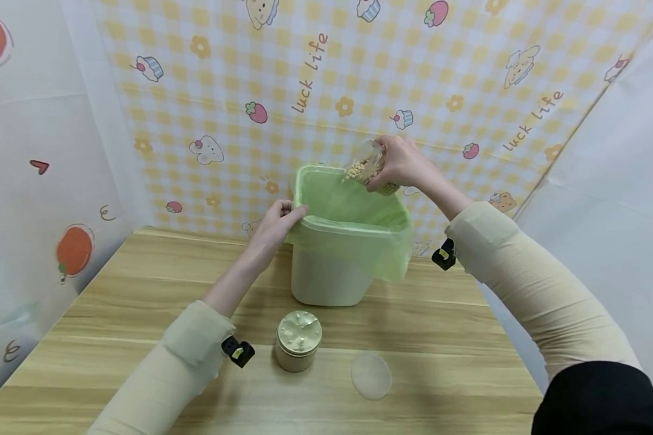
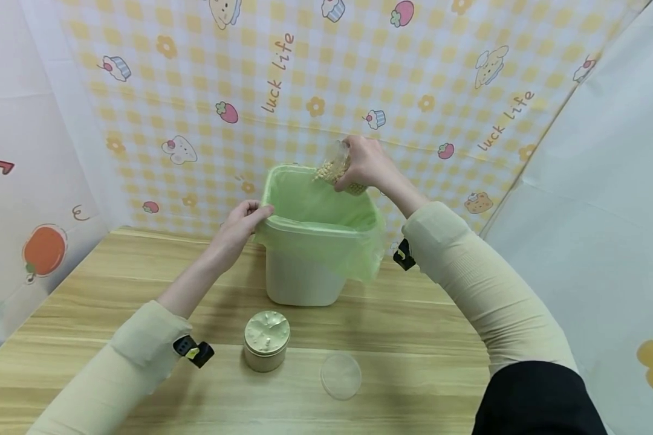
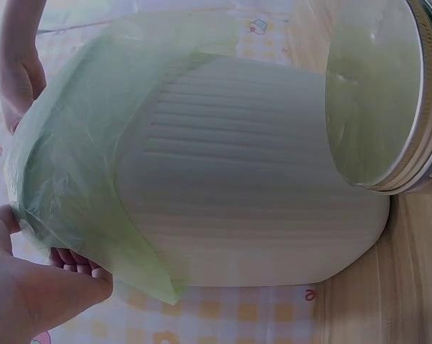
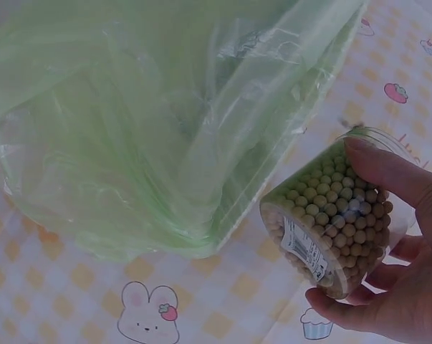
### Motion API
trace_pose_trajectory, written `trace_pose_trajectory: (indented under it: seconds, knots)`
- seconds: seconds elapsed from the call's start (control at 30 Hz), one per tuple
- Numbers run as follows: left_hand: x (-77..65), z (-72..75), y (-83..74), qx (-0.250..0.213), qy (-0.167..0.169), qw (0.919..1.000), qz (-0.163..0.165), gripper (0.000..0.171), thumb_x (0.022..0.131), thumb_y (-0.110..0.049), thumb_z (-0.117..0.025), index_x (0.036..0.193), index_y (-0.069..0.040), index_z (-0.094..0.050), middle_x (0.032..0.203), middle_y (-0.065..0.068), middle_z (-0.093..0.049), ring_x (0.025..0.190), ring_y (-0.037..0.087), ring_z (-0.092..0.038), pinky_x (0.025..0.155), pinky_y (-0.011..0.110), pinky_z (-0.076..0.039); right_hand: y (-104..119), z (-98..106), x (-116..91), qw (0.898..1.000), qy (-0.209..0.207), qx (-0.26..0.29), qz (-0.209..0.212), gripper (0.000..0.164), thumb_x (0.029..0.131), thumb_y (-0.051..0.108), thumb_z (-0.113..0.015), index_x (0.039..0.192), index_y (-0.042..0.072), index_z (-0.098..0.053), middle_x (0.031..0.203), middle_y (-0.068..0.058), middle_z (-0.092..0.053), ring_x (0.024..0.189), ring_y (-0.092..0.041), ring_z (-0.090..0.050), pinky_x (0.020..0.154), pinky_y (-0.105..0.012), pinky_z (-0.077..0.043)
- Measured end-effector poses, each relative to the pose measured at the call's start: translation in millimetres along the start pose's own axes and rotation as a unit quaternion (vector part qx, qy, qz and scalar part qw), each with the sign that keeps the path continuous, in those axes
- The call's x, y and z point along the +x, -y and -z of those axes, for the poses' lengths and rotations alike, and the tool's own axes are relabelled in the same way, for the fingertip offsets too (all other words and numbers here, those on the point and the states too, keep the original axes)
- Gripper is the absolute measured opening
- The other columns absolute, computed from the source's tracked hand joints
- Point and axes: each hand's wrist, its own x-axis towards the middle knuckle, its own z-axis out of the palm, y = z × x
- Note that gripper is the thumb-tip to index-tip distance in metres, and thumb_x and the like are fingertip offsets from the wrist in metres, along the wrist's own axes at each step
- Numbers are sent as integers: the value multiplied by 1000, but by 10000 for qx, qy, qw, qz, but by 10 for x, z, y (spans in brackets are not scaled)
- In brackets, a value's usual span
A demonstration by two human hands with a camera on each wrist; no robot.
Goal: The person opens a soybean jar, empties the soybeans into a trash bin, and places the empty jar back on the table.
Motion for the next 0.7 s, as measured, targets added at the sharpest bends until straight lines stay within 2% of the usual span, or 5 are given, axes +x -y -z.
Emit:
trace_pose_trajectory:
  seconds: [0.4,0.7]
  knots:
    - [21,-9,8,-26,49,10000,15,57,100,-41,-60,136,0,-45,119,6,-48,112,22,-46,107,37,-40,16,23,26,9998,72,-183,43,79,70,22,-92,137,2,-56,124,-19,-66,108,-35,-62,97,-51,-53]
    - [23,-15,11,-73,44,9999,-55,54,100,-40,-60,134,-2,-45,117,4,-47,110,20,-45,102,34,-39,40,32,31,9993,127,-345,73,84,70,20,-91,142,-1,-52,127,-21,-64,110,-36,-62,99,-51,-53]
